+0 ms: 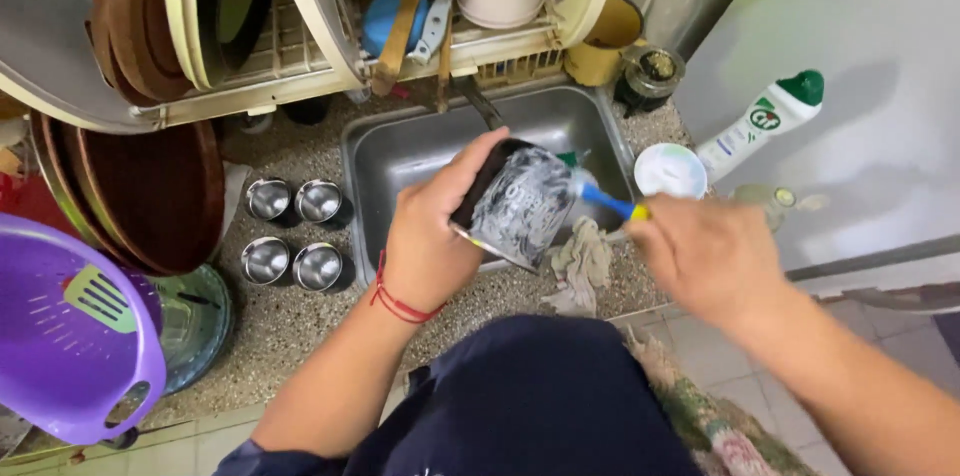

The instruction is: The person scrubs a metal cup with a toothbrush and dish soap, rinses it under running water, and repeats the process. They handle the cup and toothbrush throughout the sequence, occasionally applying more soap from a bottle.

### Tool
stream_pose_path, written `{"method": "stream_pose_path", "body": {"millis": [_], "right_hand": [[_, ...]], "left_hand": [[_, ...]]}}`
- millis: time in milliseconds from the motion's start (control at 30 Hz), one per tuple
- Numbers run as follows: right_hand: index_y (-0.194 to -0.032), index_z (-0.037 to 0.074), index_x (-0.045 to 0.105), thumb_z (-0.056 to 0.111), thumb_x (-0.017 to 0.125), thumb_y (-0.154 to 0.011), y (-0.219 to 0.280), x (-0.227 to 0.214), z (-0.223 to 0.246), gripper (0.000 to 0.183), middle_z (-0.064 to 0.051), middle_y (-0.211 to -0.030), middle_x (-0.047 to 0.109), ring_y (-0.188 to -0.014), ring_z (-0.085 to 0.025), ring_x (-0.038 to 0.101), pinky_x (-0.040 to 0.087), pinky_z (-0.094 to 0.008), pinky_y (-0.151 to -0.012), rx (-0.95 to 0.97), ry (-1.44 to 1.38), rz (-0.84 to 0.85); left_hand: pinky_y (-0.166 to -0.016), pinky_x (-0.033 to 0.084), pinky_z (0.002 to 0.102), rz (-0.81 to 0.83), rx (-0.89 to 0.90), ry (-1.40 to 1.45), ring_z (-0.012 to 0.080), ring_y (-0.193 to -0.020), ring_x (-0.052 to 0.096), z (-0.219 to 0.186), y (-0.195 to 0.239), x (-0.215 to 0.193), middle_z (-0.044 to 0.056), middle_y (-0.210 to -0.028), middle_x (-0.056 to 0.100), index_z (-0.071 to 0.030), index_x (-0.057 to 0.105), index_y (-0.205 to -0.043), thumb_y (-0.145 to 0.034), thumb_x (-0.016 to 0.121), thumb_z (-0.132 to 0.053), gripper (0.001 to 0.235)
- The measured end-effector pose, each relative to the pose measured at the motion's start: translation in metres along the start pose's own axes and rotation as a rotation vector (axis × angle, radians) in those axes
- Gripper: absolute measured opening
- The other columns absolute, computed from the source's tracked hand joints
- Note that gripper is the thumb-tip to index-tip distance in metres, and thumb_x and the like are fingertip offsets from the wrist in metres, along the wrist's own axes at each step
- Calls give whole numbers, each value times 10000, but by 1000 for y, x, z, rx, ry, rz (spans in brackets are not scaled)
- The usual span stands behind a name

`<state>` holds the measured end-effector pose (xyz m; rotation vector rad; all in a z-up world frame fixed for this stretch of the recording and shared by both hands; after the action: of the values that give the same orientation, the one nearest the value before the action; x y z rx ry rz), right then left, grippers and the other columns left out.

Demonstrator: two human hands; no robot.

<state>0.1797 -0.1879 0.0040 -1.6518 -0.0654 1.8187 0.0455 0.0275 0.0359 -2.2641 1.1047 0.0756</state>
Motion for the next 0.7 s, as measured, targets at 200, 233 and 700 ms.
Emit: {"method": "stream_pose_path", "body": {"millis": [200, 233, 700], "right_hand": [[-840, 162, 641, 427, 447, -1015, -3, -3, 7, 371, -52, -518, 528, -532, -309, 616, 508, -421, -522, 16, -53, -63], [-840, 162, 641, 427, 447, -1015, -2, -3, 16, 371, -52, -518, 528, -532, -309, 616, 508, -421, -522, 9, -48, -69], [-726, 141, 606, 287, 505, -976, -1, -6, 33, 307, -51, -470, 565, -481, -309, 623, 505, -448, -480, 14, -8, 91]], "left_hand": [[-935, 555, 416, -17, 2, 19, 312, -1115, 682, -4, 1, 9, 86, -1147, 746, -188, 665, -1292, -798, 762, -51, 522], [-935, 555, 416, -23, 10, 21, 312, -1115, 682, -6, 1, 8, 86, -1147, 746, -188, 665, -1292, -798, 762, -51, 522], [-690, 606, 381, -86, 354, -752, 231, -758, 726, -2, 18, 12, 14, -1009, 748, -230, 565, -1431, -894, 560, -145, 544]]}}
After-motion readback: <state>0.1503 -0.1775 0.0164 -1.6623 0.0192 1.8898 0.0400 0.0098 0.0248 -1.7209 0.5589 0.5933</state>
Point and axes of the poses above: each hand's wrist, its own y-axis away from the middle knuckle, its own x-axis out of the palm, z = x × y, the point moved 7 cm from there along -y, towards the middle knuckle
